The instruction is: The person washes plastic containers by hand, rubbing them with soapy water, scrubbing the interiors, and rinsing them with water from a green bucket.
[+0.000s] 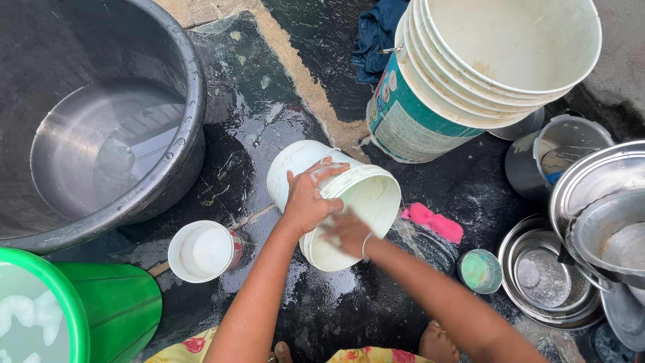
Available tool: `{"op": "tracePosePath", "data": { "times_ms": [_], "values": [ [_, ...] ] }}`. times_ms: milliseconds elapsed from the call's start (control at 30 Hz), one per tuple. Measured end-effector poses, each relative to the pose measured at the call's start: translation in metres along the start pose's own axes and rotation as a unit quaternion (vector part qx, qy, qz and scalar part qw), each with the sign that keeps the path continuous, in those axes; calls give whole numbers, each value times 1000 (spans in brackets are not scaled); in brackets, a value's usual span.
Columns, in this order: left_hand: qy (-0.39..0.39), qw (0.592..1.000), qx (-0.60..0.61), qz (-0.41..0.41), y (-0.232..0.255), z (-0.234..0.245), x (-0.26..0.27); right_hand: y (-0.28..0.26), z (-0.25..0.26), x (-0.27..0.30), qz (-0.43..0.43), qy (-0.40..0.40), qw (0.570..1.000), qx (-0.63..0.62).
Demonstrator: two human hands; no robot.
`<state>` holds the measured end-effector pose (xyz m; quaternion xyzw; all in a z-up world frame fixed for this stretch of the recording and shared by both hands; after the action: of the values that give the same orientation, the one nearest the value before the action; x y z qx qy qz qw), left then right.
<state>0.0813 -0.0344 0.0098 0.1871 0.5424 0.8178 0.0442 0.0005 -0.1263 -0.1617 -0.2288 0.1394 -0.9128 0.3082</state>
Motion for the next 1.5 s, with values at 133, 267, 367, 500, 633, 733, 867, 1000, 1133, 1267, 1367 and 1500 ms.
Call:
{"op": "tracePosePath", "data": {
  "times_ms": [133, 267, 367, 500, 633, 733, 867, 1000, 1133, 1267, 1367, 1500],
  "values": [
    [-2, 1000, -6, 0, 1, 1, -1, 102, 20, -57, 16, -5, 970, 244],
    [-7, 999, 33, -4, -7, 8, -5, 68, 21, -73, -34, 52, 991, 122],
    [-13, 999, 35, -4, -12, 5, -10, -41, 36, -64, 15, 308, 942, -135],
    [-15, 996, 84, -37, -15, 8, -9, -87, 26, -56, 32, 271, 919, -283],
    [-3, 999, 40, 0, -14, 13, -10, -34, 18, -53, 11, 65, 997, -39],
    [0, 999, 45, 27, -20, 22, -11, 45, 25, -57, -28, -57, 984, 165],
    [-21, 979, 197, -40, -19, 31, -21, 92, 17, -79, -100, -81, 959, 251],
    [-20, 975, 220, -25, -28, 40, -24, 40, -80, -116, -78, -64, 993, -56],
    [-4, 976, 219, -19, -23, 41, -25, 62, -120, -154, -2, 94, 929, -358],
    [0, 980, 199, -12, -17, 36, -25, 47, -117, -158, 48, 106, 953, -278],
    [1, 983, 180, -23, -12, 35, -25, 21, -62, -135, 49, 68, 979, -187],
    [-4, 981, 194, -28, -17, 40, -25, 9, 12, -103, -51, -5, 996, 74]
  ]
}}
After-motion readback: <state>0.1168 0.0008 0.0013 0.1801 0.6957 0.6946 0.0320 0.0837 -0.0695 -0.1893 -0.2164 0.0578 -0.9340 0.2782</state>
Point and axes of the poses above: each hand's wrist, its own x-axis away from the middle knuckle, its own z-axis out of the back of the hand, y = z × x, the point moved 9 cm from there along -x, towards the middle knuckle, and after that the axes turned 11 degrees about z, right-handed, at the moved point
